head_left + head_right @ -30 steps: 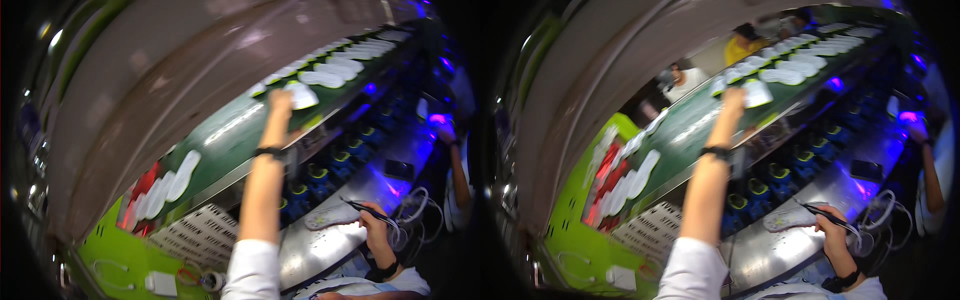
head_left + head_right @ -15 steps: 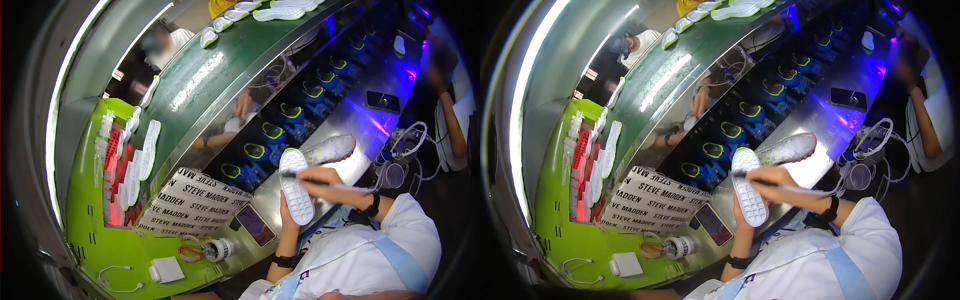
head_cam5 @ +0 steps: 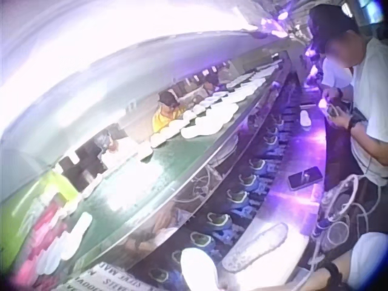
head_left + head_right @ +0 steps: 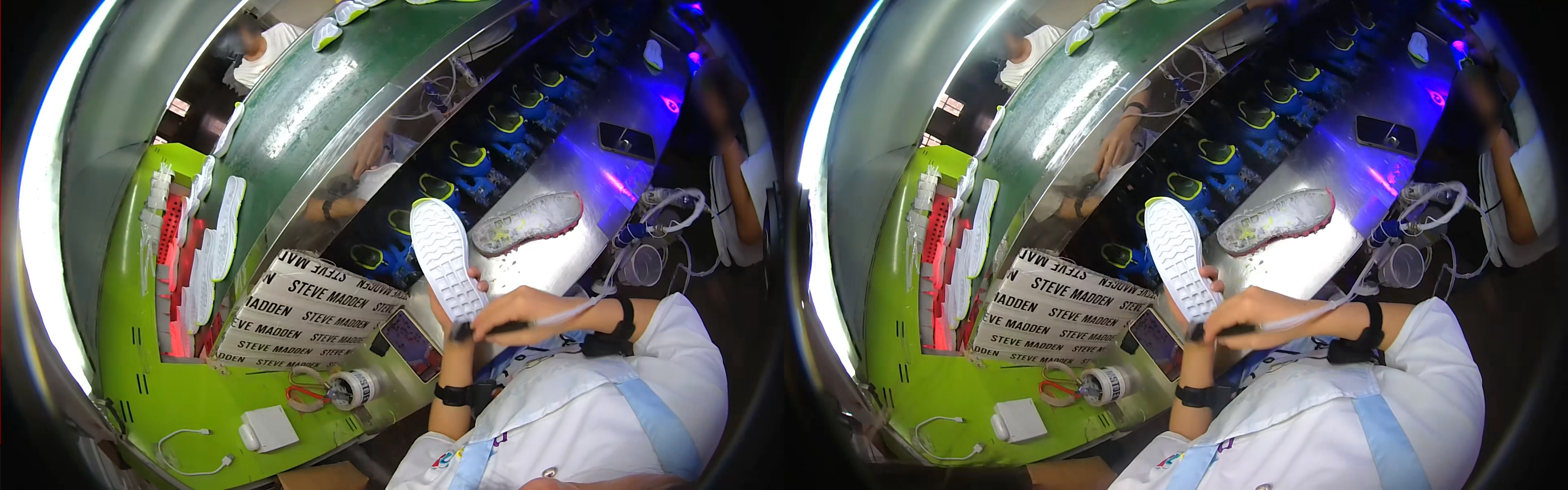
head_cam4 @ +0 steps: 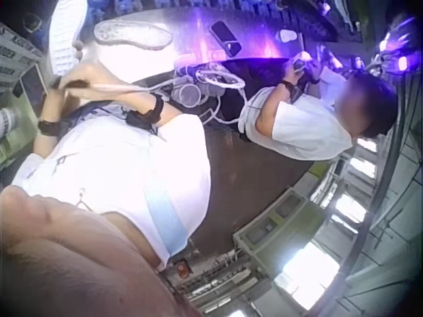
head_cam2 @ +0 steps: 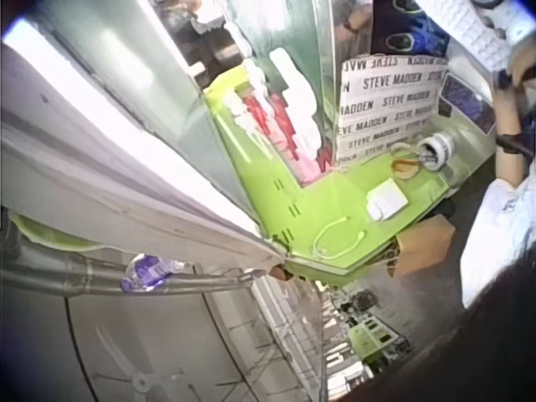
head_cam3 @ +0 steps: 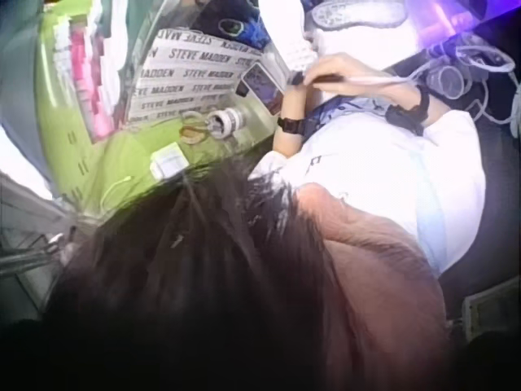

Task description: The recorder is applying a liquid adhesive or primer to the bottom of white shoe soles using a brush, while working at an industrial conveyor line.

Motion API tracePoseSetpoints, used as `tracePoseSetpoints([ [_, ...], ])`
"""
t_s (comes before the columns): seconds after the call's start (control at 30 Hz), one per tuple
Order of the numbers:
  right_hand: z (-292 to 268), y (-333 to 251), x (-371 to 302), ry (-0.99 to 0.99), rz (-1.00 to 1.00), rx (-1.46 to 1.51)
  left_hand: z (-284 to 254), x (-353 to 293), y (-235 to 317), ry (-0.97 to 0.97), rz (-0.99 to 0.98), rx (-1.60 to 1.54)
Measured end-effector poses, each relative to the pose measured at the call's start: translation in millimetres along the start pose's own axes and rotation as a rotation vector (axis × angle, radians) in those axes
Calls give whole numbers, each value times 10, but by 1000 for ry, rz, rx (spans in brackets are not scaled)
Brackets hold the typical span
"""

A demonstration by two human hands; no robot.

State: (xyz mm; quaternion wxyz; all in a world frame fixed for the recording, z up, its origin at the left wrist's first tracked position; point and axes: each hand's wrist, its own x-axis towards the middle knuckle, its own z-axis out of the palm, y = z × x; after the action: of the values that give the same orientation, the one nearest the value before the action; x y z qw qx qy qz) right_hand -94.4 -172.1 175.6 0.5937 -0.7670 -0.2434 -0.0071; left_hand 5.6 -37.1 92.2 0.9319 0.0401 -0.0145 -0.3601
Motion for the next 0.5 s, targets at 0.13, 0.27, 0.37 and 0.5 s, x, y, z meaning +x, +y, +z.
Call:
tracePoseSetpoints([
  [0.13,-196,-31,45,105,26,39,8,129,307,-38,-271,477],
  [0.27,-374,-144,67,-167,290,112,161,307,404,74,-568,737],
  [0.37,-367,-27,55,-140,-29,-168,294,519,370,10,-824,873],
  [0.5,-486,-58,71,-72,-179,-370,361,620,289,-57,-1099,945],
])
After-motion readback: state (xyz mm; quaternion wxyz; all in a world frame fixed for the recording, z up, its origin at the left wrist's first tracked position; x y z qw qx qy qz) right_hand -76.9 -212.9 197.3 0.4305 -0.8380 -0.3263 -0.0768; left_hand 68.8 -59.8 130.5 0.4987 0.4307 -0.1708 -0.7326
